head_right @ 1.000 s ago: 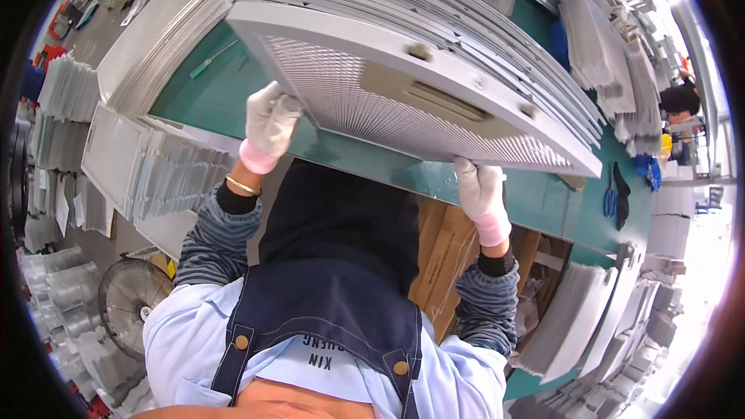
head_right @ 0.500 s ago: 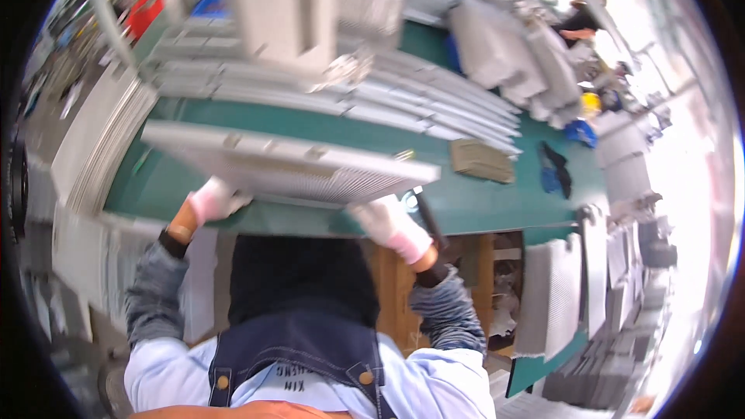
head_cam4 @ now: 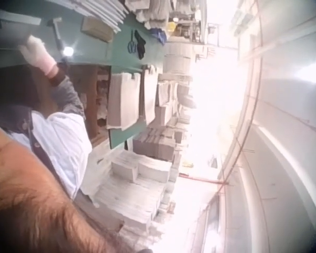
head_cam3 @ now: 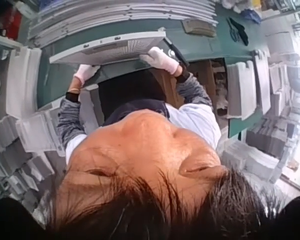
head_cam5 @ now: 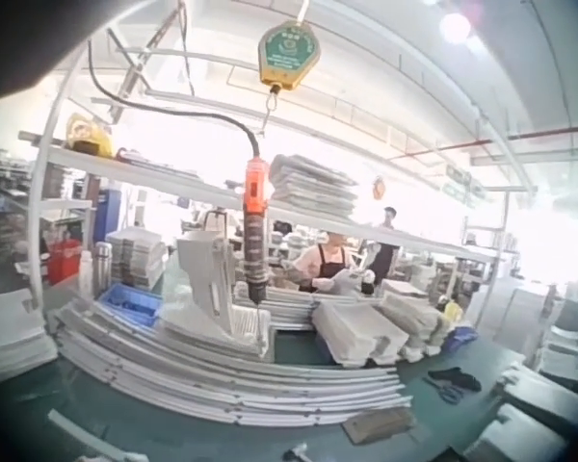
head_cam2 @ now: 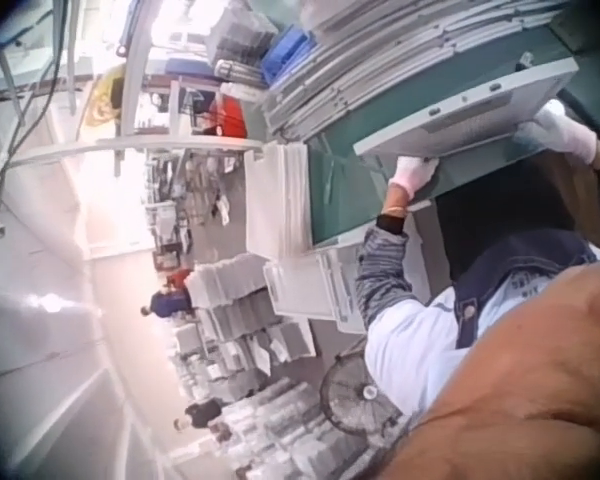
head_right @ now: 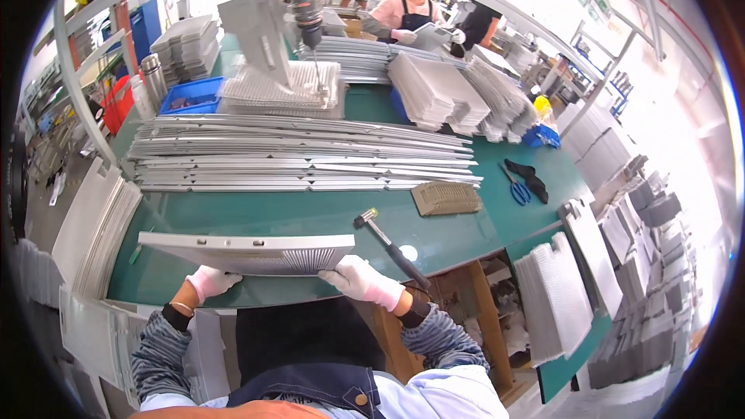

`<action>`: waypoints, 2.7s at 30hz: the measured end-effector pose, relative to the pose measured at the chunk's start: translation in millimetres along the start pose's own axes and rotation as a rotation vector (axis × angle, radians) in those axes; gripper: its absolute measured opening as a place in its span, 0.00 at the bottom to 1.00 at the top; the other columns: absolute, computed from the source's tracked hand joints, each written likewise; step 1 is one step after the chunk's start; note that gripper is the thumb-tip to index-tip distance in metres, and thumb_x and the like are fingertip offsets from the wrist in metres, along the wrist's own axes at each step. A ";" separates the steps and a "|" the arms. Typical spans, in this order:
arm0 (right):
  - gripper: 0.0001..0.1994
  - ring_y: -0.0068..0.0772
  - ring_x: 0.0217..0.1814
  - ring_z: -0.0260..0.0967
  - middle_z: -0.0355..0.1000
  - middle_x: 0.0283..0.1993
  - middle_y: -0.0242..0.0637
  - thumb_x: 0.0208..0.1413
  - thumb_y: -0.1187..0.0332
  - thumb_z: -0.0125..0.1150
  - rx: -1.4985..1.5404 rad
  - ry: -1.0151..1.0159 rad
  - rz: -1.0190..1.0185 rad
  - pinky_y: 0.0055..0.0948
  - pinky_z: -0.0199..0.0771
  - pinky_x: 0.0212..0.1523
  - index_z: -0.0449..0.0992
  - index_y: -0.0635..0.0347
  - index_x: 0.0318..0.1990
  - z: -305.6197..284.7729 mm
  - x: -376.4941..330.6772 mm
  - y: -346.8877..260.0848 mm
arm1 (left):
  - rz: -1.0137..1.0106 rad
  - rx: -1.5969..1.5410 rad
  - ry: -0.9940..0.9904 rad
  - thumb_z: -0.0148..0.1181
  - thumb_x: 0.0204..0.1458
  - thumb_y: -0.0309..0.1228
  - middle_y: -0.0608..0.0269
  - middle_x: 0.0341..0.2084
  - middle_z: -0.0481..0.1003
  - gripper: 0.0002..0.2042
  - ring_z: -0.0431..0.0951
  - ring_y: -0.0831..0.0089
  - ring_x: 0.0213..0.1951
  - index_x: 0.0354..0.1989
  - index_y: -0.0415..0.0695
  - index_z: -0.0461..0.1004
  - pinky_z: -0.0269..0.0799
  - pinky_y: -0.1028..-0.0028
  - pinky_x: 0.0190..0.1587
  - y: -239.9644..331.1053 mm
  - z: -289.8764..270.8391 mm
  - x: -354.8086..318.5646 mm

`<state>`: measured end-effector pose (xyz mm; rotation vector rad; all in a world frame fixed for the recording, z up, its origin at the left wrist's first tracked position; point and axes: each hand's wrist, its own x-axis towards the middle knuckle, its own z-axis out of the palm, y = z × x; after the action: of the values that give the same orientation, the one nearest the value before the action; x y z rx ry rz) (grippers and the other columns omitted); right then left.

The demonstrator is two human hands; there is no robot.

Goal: Assembling metal frames for filters using a power screwdriver and hammer.

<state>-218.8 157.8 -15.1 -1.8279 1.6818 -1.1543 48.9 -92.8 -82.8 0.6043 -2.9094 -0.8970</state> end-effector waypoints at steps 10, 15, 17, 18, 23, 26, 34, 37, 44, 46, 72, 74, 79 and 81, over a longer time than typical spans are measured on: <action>0.18 0.35 0.33 0.73 0.75 0.30 0.45 0.59 0.57 0.57 -0.063 0.004 0.083 0.32 0.71 0.37 0.76 0.69 0.37 16.9 58.5 -44.8 | -0.035 -0.576 0.811 0.55 0.61 0.34 0.64 0.17 0.70 0.11 0.71 0.79 0.25 0.34 0.37 0.75 0.68 0.74 0.30 63.6 -46.2 -100.5; 0.45 0.35 0.48 0.72 0.71 0.48 0.45 0.55 0.36 0.55 0.474 -0.295 -0.179 0.33 0.70 0.53 0.60 0.76 0.61 89.3 105.1 -124.0 | -0.441 -0.204 1.715 0.56 0.56 0.33 0.68 0.20 0.73 0.09 0.69 0.81 0.20 0.34 0.40 0.78 0.65 0.76 0.22 65.2 -44.9 -222.7; 0.41 0.40 0.52 0.72 0.72 0.49 0.48 0.57 0.40 0.56 0.384 -0.428 -0.295 0.36 0.70 0.55 0.62 0.75 0.61 119.6 107.3 -129.8 | -0.639 -0.434 2.016 0.55 0.58 0.32 0.76 0.19 0.70 0.11 0.64 0.87 0.19 0.43 0.41 0.78 0.60 0.81 0.20 51.9 -45.2 -323.0; 0.38 0.40 0.51 0.72 0.72 0.48 0.47 0.58 0.43 0.58 0.353 -0.484 -0.326 0.36 0.69 0.55 0.64 0.75 0.59 129.4 102.7 -130.0 | -0.630 -0.379 2.239 0.55 0.60 0.35 0.79 0.20 0.67 0.13 0.61 0.90 0.19 0.47 0.40 0.76 0.58 0.82 0.20 55.4 -47.7 -369.2; 0.36 0.39 0.52 0.72 0.72 0.48 0.46 0.59 0.45 0.58 0.144 -0.525 -0.137 0.35 0.68 0.56 0.66 0.76 0.56 127.3 89.4 -106.6 | -1.175 0.060 2.417 0.54 0.61 0.40 0.47 0.51 0.75 0.25 0.74 0.66 0.52 0.57 0.29 0.69 0.65 0.72 0.57 -8.2 59.8 -579.8; 0.21 0.40 0.48 0.74 0.73 0.44 0.47 0.54 0.68 0.60 0.071 -0.376 -0.091 0.33 0.70 0.52 0.70 0.72 0.53 107.3 87.5 -91.6 | -1.502 -0.055 2.110 0.52 0.61 0.40 0.50 0.53 0.75 0.23 0.73 0.67 0.54 0.56 0.31 0.70 0.65 0.71 0.57 -79.0 161.1 -605.0; 0.19 0.42 0.47 0.75 0.74 0.44 0.45 0.51 0.73 0.61 -0.225 -0.523 -0.166 0.32 0.72 0.50 0.72 0.65 0.52 109.8 86.1 -117.5 | -2.102 -0.200 1.325 0.49 0.56 0.57 0.37 0.59 0.66 0.38 0.69 0.44 0.58 0.63 0.32 0.61 0.64 0.57 0.60 -175.9 319.4 -598.2; 0.17 0.47 0.44 0.74 0.74 0.41 0.46 0.55 0.66 0.62 -0.254 -0.473 -0.114 0.36 0.74 0.45 0.73 0.62 0.51 96.6 70.8 -100.8 | -1.800 -0.764 1.439 0.49 0.57 0.57 0.38 0.48 0.75 0.35 0.75 0.48 0.50 0.53 0.30 0.71 0.69 0.59 0.53 -198.9 326.6 -570.5; 0.18 0.46 0.45 0.75 0.75 0.42 0.47 0.56 0.63 0.60 -0.329 -0.448 0.010 0.36 0.75 0.46 0.74 0.62 0.51 61.4 75.8 -51.3 | -1.863 -0.046 1.006 0.51 0.59 0.54 0.37 0.60 0.65 0.40 0.69 0.48 0.59 0.65 0.27 0.53 0.63 0.62 0.60 -207.7 205.7 -599.3; 0.15 0.48 0.45 0.75 0.75 0.43 0.47 0.56 0.65 0.60 -0.377 -0.347 -0.004 0.37 0.75 0.47 0.75 0.62 0.49 38.6 93.4 -32.0 | -1.415 0.202 1.498 0.48 0.63 0.44 0.40 0.63 0.62 0.31 0.63 0.51 0.64 0.65 0.30 0.56 0.54 0.65 0.67 -196.3 90.3 -578.7; 0.42 0.51 0.68 0.56 0.60 0.61 0.51 0.42 0.51 0.72 -1.006 -0.080 0.199 0.40 0.62 0.63 0.61 0.53 0.65 -70.0 436.4 104.2 | -0.909 0.641 0.254 0.59 0.49 0.53 0.47 0.59 0.66 0.38 0.62 0.50 0.63 0.66 0.45 0.59 0.60 0.59 0.63 -146.2 -276.0 -46.3; 0.40 0.52 0.65 0.60 0.62 0.60 0.52 0.42 0.51 0.72 -0.873 -0.111 0.306 0.39 0.62 0.64 0.63 0.54 0.64 -78.8 441.0 129.3 | -0.892 0.579 0.187 0.60 0.49 0.52 0.46 0.60 0.65 0.38 0.60 0.50 0.65 0.65 0.45 0.59 0.59 0.59 0.64 -147.2 -282.0 -43.6; 0.33 0.49 0.63 0.64 0.69 0.57 0.52 0.46 0.55 0.69 -0.770 -0.069 0.234 0.36 0.63 0.63 0.69 0.59 0.59 -97.4 443.3 145.6 | -0.840 0.590 0.237 0.60 0.50 0.50 0.45 0.62 0.62 0.37 0.59 0.50 0.65 0.66 0.45 0.58 0.58 0.59 0.65 -145.4 -276.5 -41.4; 0.29 0.49 0.57 0.70 0.73 0.52 0.51 0.50 0.59 0.64 -0.602 -0.216 0.122 0.34 0.67 0.58 0.69 0.61 0.59 -107.1 456.0 151.9 | -0.855 0.653 0.294 0.60 0.50 0.50 0.45 0.62 0.62 0.37 0.58 0.50 0.66 0.66 0.44 0.58 0.58 0.58 0.65 -141.2 -270.1 -39.8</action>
<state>-426.4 -280.8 68.3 -2.0477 2.1175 -0.3933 175.5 -329.1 67.6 1.8952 -2.5743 0.2068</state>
